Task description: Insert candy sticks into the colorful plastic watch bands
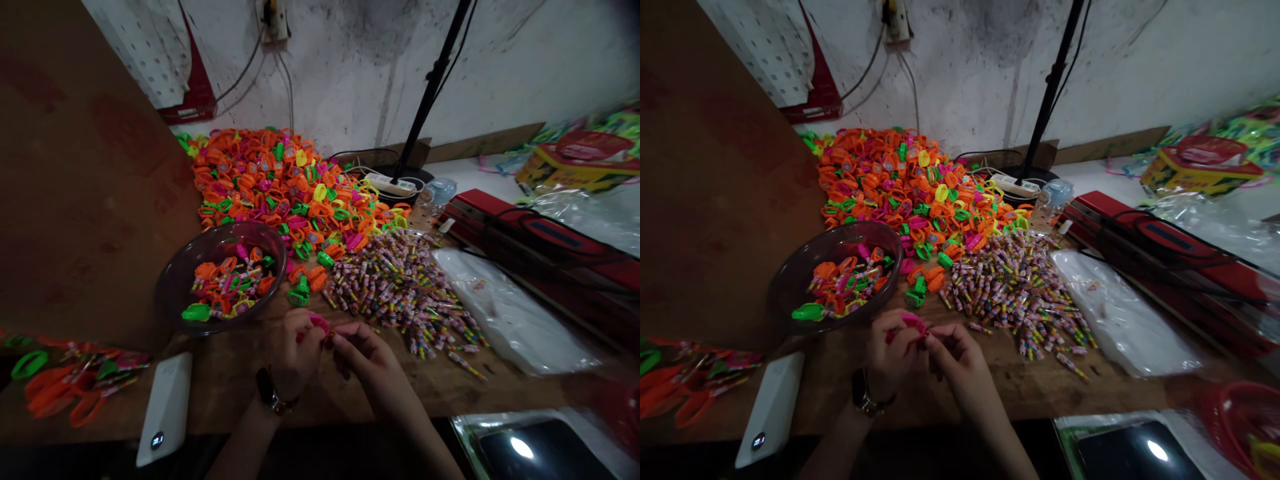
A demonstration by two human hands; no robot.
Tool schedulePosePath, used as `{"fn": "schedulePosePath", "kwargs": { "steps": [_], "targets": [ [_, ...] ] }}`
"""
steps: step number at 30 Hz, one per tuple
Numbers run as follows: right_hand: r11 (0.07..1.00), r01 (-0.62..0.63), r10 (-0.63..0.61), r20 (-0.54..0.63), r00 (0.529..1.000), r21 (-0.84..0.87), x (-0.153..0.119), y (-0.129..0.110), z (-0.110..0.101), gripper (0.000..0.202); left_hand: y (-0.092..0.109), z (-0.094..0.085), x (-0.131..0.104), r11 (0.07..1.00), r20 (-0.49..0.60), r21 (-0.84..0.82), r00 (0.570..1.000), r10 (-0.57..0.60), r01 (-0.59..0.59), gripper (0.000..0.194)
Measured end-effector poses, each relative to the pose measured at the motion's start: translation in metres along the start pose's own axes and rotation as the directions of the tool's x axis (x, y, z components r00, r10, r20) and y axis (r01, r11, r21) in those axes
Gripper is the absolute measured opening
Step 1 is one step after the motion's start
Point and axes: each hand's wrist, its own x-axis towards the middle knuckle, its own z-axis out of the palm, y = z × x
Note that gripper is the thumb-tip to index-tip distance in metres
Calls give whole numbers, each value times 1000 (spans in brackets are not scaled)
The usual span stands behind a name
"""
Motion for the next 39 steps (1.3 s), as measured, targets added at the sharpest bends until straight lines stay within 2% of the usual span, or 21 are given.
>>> {"fn": "schedulePosePath", "kwargs": {
  "steps": [3, 6, 9, 14, 18, 21, 24, 27, 29, 31, 35, 39],
  "targets": [
    [989, -113, 108, 64, 992, 93, 0, 2, -1, 45, -5, 1, -6, 996, 6, -4, 996, 89, -89, 14],
    [947, -270, 235, 197, 952, 176, -2, 1, -6, 43, -5, 1, -14, 981, -21, 64, 983, 182, -181, 16],
    [908, -374, 313, 286, 906, 189, -5, 1, -12, 40, 1, 1, -24, 985, -28, 103, 989, 143, -139, 13],
    [876, -453, 387, 319, 865, 166, -7, 12, -17, 39, 7, 3, -47, 993, -43, 120, 999, 15, -10, 11],
    [869, -473, 418, 297, 858, 144, -6, 19, -23, 36, 8, 3, -56, 993, -22, 115, 999, -30, 32, 16],
    [872, -475, 436, 253, 863, 119, -4, 20, -33, 38, 8, -3, -53, 999, 154, 9, 988, -33, 31, 27],
    [888, -453, 424, 236, 874, 82, 0, 23, -42, 44, 7, -12, -48, 995, 374, -103, 927, 36, 3, 31],
    [920, -381, 355, 221, 908, 87, 4, 31, -47, 44, 2, -18, -46, 988, 472, -152, 879, 70, 3, 27],
    [941, -324, 302, 184, 935, 100, 5, 38, -46, 44, -1, -18, -47, 984, 480, -176, 873, 81, 5, 25],
    [949, -292, 275, 141, 951, 116, 7, 44, -43, 44, -4, -17, -47, 979, 456, -203, 887, 73, 24, 25],
    [949, -249, 236, 89, 968, 192, 11, 46, -33, 43, -10, -17, -44, 976, 380, -212, 924, 38, 47, 21],
    [944, -204, 197, 53, 979, 259, 17, 46, -24, 48, -13, -17, -38, 986, 369, -168, 928, 46, 18, 24]
  ]
}}
